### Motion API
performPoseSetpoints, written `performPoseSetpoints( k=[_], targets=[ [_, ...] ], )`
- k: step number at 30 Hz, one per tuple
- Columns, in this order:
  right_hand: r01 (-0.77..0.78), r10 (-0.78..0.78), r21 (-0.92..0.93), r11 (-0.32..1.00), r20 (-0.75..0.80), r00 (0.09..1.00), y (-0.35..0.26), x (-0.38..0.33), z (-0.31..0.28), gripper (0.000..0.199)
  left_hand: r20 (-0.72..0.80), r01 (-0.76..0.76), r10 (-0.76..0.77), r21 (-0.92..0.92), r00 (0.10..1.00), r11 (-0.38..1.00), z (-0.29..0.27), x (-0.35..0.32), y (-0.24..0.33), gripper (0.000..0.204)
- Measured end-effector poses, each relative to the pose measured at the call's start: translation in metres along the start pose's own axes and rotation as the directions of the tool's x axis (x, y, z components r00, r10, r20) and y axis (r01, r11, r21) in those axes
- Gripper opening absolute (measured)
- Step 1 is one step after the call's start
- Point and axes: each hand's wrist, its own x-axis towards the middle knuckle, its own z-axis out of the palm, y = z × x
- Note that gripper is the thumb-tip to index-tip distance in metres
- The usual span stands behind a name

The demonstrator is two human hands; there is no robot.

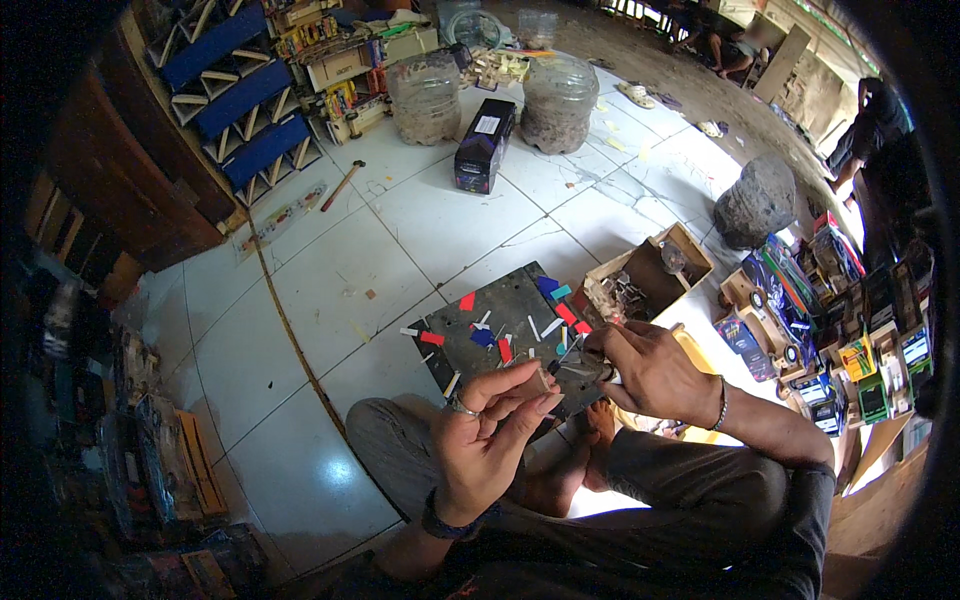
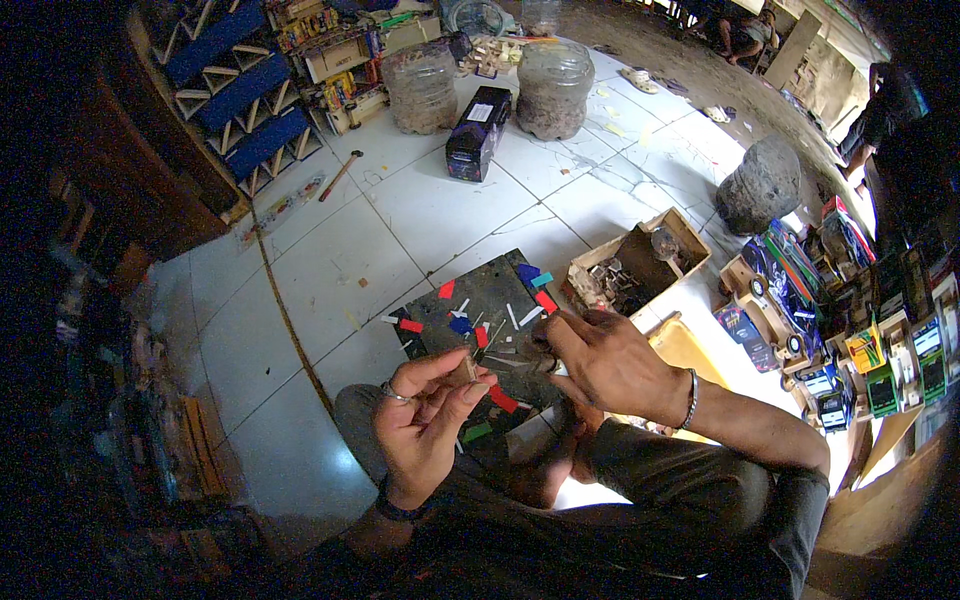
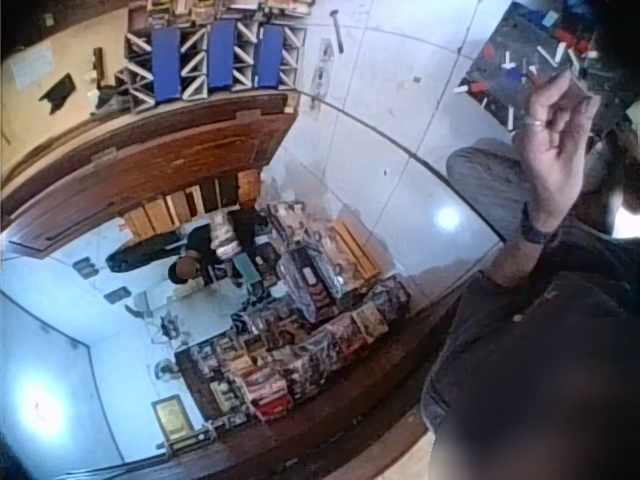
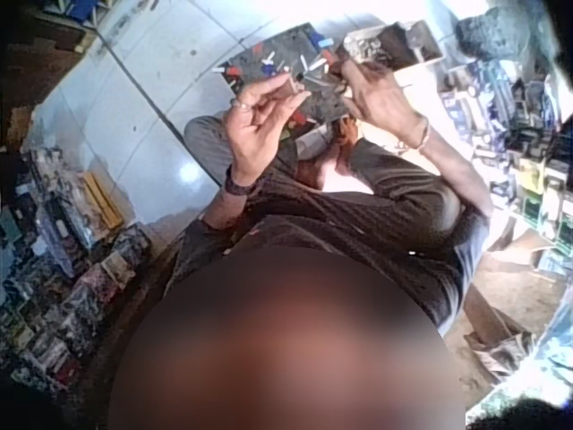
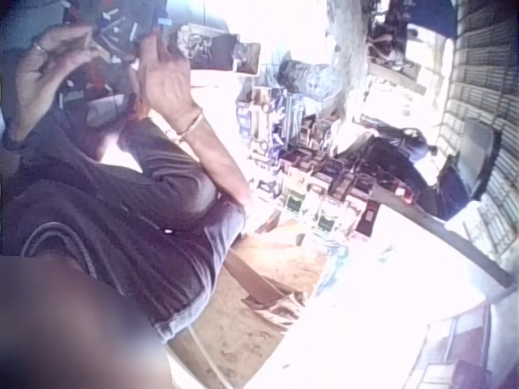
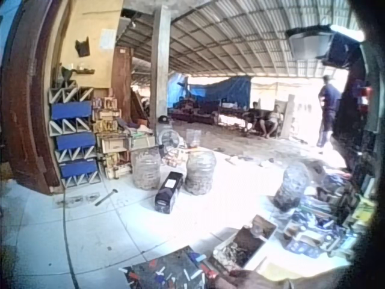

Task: The person sits on the floor and repeatedly picks up small colored plastic strips, trims them with pliers, and places the trimmed pieces into a yellow bin. A second person briefly joins and uses a hammer on the same board.

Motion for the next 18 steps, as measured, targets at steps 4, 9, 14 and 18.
performPoseSetpoints(
  k=[4,9,14,18],
  targets=[
    [-0.044,0.039,0.069,0.997,0.065,0.997,-0.002,0.001,-0.004,0.047,0.035,-0.015,0.013,0.052,0.999,0.999,-0.003,0.002,0.004,0.035],
    [-0.041,0.015,0.189,0.981,0.141,0.990,-0.004,0.003,-0.013,0.038,0.083,0.013,-0.017,0.045,0.996,0.999,-0.010,0.004,0.010,0.035],
    [0.049,-0.074,0.244,0.969,0.096,0.993,-0.005,0.003,-0.019,0.044,0.148,0.053,-0.059,0.044,0.987,0.998,-0.013,0.007,0.014,0.035],
    [0.065,-0.104,0.241,0.968,0.151,0.983,-0.003,0.000,-0.027,0.050,0.117,0.089,-0.100,0.097,0.988,0.991,-0.012,0.007,0.017,0.034]
  ],
)
